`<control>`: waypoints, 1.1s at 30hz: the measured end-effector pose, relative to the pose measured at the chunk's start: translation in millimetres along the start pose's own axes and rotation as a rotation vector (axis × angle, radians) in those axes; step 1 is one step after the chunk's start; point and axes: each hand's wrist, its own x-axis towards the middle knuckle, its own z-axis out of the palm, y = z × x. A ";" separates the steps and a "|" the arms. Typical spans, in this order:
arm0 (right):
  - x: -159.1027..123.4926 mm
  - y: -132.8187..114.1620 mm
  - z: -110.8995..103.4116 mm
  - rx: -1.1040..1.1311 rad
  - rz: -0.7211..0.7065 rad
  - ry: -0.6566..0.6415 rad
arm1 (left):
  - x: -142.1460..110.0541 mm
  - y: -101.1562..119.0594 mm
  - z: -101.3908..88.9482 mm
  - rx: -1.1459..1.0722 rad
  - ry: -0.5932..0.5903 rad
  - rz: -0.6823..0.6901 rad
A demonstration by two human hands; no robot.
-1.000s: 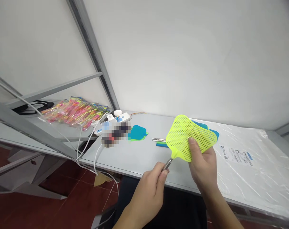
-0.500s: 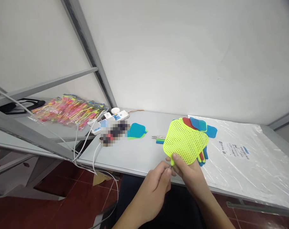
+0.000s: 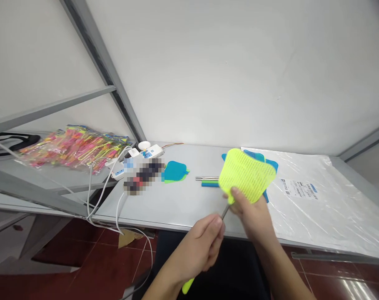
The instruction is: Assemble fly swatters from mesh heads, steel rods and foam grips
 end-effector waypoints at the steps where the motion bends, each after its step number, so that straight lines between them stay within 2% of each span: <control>1: 6.5 -3.2 -2.3 0.061 -0.019 0.058 | -0.9 -0.9 -2.3 -0.041 -0.055 -0.037; 3: 17.6 -8.2 -7.8 0.141 -0.048 0.102 | -1.6 -2.3 -6.3 -0.075 -0.108 -0.075; 4: 20.6 -9.1 -10.1 0.151 -0.054 0.074 | -1.3 -2.3 -8.0 -0.057 -0.098 -0.071; 8: 11.8 1.8 -11.4 -0.028 0.024 -0.206 | 3.9 0.8 -13.0 0.061 0.039 -0.016; 10: 2.6 11.2 -9.1 -0.149 0.063 -0.272 | 6.6 1.6 -14.9 0.112 0.093 0.014; 12: -1.3 16.9 -8.3 -0.179 0.051 -0.220 | 7.4 0.7 -16.5 0.180 0.116 0.036; 14: 2.7 16.0 -10.3 -0.115 -0.003 -0.151 | 5.7 -0.3 -18.4 0.235 0.106 0.033; 19: 25.1 -5.3 -15.5 0.132 -0.165 -0.042 | -2.7 4.8 -23.6 0.369 0.102 0.032; 22: 24.8 -9.0 -10.5 0.170 -0.138 -0.045 | -4.0 11.4 -23.6 0.479 0.128 0.065; 26: 9.1 7.1 -3.1 -0.020 -0.038 -0.158 | -1.3 16.9 -20.0 0.623 0.147 0.088; 28: 6.1 12.5 -5.3 -0.040 -0.004 -0.202 | -0.7 16.5 -19.9 0.688 0.153 0.099; 33: 26.2 -5.5 -24.8 0.165 -0.087 -0.003 | -6.3 11.5 -31.8 0.822 0.099 0.061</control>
